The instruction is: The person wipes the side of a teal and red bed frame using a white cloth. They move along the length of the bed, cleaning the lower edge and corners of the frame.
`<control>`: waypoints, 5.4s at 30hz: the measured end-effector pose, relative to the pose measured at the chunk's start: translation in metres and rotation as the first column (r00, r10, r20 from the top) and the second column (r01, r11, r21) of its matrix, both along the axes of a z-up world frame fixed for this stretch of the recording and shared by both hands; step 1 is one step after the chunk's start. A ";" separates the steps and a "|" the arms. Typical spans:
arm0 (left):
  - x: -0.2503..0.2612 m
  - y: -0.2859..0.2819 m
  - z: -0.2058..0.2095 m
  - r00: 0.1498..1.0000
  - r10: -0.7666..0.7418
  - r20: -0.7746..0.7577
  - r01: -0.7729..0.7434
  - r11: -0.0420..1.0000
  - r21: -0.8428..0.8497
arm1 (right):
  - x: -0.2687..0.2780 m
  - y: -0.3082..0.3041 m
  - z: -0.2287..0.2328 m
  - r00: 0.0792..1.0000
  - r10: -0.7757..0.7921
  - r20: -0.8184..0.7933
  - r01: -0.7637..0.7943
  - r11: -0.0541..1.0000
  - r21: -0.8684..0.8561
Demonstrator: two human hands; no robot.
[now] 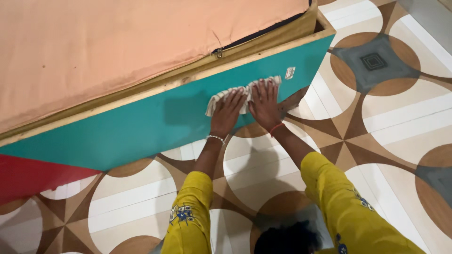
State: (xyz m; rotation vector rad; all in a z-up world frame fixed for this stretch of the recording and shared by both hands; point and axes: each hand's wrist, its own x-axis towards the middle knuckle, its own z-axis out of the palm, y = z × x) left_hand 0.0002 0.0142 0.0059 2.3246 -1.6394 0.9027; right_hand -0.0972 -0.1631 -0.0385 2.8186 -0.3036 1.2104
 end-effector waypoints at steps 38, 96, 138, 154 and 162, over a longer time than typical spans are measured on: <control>-0.049 -0.188 0.020 0.979 0.119 0.166 -0.058 0.941 -0.335 | -0.044 -0.163 0.045 0.976 -0.037 0.216 0.027 0.998 0.052; 0.026 0.040 -0.008 0.948 0.154 -0.279 -0.273 0.844 -0.461 | 0.048 0.114 0.064 0.998 -0.027 0.049 0.029 0.999 -0.024; 0.061 0.128 -0.091 0.966 -0.064 -0.250 0.080 0.995 0.053 | 0.032 0.154 -0.074 0.996 0.080 -0.032 -0.070 0.966 0.247; 0.084 0.192 -0.092 0.983 0.108 -0.148 -0.107 0.994 0.015 | 0.076 0.233 -0.048 0.997 0.056 0.053 -0.070 0.947 0.314; 0.093 0.186 -0.005 0.987 0.097 -0.124 -0.125 0.963 -0.241 | 0.105 0.231 0.038 0.982 0.054 0.180 -0.085 0.982 0.169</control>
